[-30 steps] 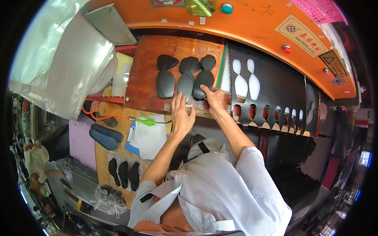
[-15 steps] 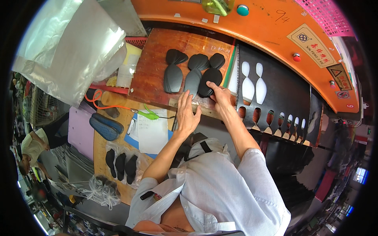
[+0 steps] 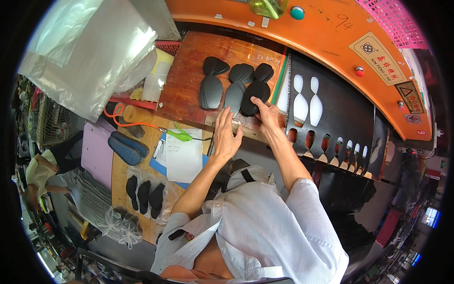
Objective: The person removes black shoe insoles from a heated press, stacks them, and places them into plastic bags. They then tie the bags and place them on the table. The person also handles a clipboard and paper briefly.
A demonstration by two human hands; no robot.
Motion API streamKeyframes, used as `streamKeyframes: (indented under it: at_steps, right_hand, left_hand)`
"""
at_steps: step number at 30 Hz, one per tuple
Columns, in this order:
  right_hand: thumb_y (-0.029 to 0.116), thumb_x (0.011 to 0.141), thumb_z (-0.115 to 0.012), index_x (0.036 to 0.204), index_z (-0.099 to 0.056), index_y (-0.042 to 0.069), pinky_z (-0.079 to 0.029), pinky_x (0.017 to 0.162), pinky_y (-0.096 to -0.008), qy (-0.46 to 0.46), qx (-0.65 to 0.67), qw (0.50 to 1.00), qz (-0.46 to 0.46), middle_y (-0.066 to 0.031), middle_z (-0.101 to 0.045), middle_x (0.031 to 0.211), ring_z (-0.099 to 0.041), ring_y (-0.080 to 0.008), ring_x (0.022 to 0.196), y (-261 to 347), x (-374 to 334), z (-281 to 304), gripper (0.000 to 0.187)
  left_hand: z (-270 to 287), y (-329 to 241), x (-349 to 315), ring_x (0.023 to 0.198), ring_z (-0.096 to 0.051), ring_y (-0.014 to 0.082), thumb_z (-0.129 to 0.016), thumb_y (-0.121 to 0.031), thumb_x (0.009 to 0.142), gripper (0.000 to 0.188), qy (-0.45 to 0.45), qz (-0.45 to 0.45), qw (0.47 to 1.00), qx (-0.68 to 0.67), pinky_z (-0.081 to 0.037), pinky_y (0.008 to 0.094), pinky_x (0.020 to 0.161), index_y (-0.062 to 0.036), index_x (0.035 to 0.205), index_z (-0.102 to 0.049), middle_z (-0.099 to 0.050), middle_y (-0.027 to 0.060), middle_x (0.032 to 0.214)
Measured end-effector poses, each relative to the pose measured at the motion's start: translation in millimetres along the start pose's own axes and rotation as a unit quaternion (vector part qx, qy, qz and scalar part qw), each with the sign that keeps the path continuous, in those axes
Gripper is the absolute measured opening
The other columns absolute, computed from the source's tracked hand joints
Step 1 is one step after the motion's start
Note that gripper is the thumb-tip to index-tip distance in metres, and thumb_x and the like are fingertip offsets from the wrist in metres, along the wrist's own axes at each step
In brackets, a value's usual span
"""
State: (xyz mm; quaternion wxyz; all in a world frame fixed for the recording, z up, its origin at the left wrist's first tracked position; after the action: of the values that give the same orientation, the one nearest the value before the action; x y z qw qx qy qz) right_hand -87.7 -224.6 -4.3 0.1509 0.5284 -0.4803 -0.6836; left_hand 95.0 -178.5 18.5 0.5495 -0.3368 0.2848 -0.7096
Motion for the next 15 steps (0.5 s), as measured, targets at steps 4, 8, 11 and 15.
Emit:
streamKeyframes:
  at_steps: [4,8,11,15]
  right_hand:
    - [0.032,0.077,-0.089,0.097,-0.069,0.002,-0.051,0.072,-0.0297,0.013,-0.017,1.000,0.002,-0.0037,-0.070,0.090,-0.064,-0.0138,0.077,2.7,-2.0,1.5,0.041]
    - [0.033,0.078,-0.089,0.100,-0.068,0.000,-0.052,0.068,-0.0262,0.006,-0.028,1.000,-0.003,-0.0039,-0.070,0.090,-0.063,-0.0122,0.076,3.7,-3.0,5.1,0.044]
    - [0.033,0.079,-0.089,0.103,-0.068,-0.001,-0.052,0.067,-0.0245,0.003,-0.022,1.000,-0.003,-0.0038,-0.069,0.090,-0.063,-0.0116,0.076,2.7,-2.6,7.0,0.047]
    - [0.035,0.079,-0.089,0.104,-0.067,-0.001,-0.052,0.067,-0.0242,0.005,-0.023,1.000,-0.007,-0.0034,-0.068,0.090,-0.063,-0.0120,0.076,1.2,-1.1,7.1,0.049]
  left_hand:
    - [0.3,1.0,0.3,0.144,-0.039,0.0424,-0.070,-0.011,0.089,0.053,-0.009,-0.003,1.000,-0.010,-0.035,0.0488,0.119,0.0135,0.133,-0.054,-0.044,0.0252,0.154]
    - [0.1,0.0,0.3,0.144,-0.039,0.0420,-0.070,-0.011,0.089,0.053,-0.009,-0.002,1.000,-0.009,-0.034,0.0484,0.119,0.0131,0.133,-0.054,-0.044,0.0247,0.154]
    - [0.0,0.3,-0.1,0.145,-0.037,0.0401,-0.069,-0.011,0.089,0.054,0.001,0.005,1.000,-0.007,-0.034,0.0472,0.120,0.0137,0.133,-0.053,-0.042,0.0238,0.155]
    - [0.5,2.3,0.2,0.146,-0.037,0.0394,-0.069,-0.011,0.089,0.054,0.010,0.010,1.000,-0.006,-0.034,0.0467,0.121,0.0139,0.133,-0.053,-0.041,0.0235,0.155]
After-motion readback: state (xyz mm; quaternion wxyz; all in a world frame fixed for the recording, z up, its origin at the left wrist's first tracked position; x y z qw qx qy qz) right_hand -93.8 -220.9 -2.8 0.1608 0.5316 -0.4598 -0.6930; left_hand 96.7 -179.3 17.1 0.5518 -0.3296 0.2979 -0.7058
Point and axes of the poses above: each hand's wrist, its own x-axis towards the middle knuckle, its own z-axis out of the back of the hand, y = z × x, the point moved 4 cm from there along x, towards the middle knuckle
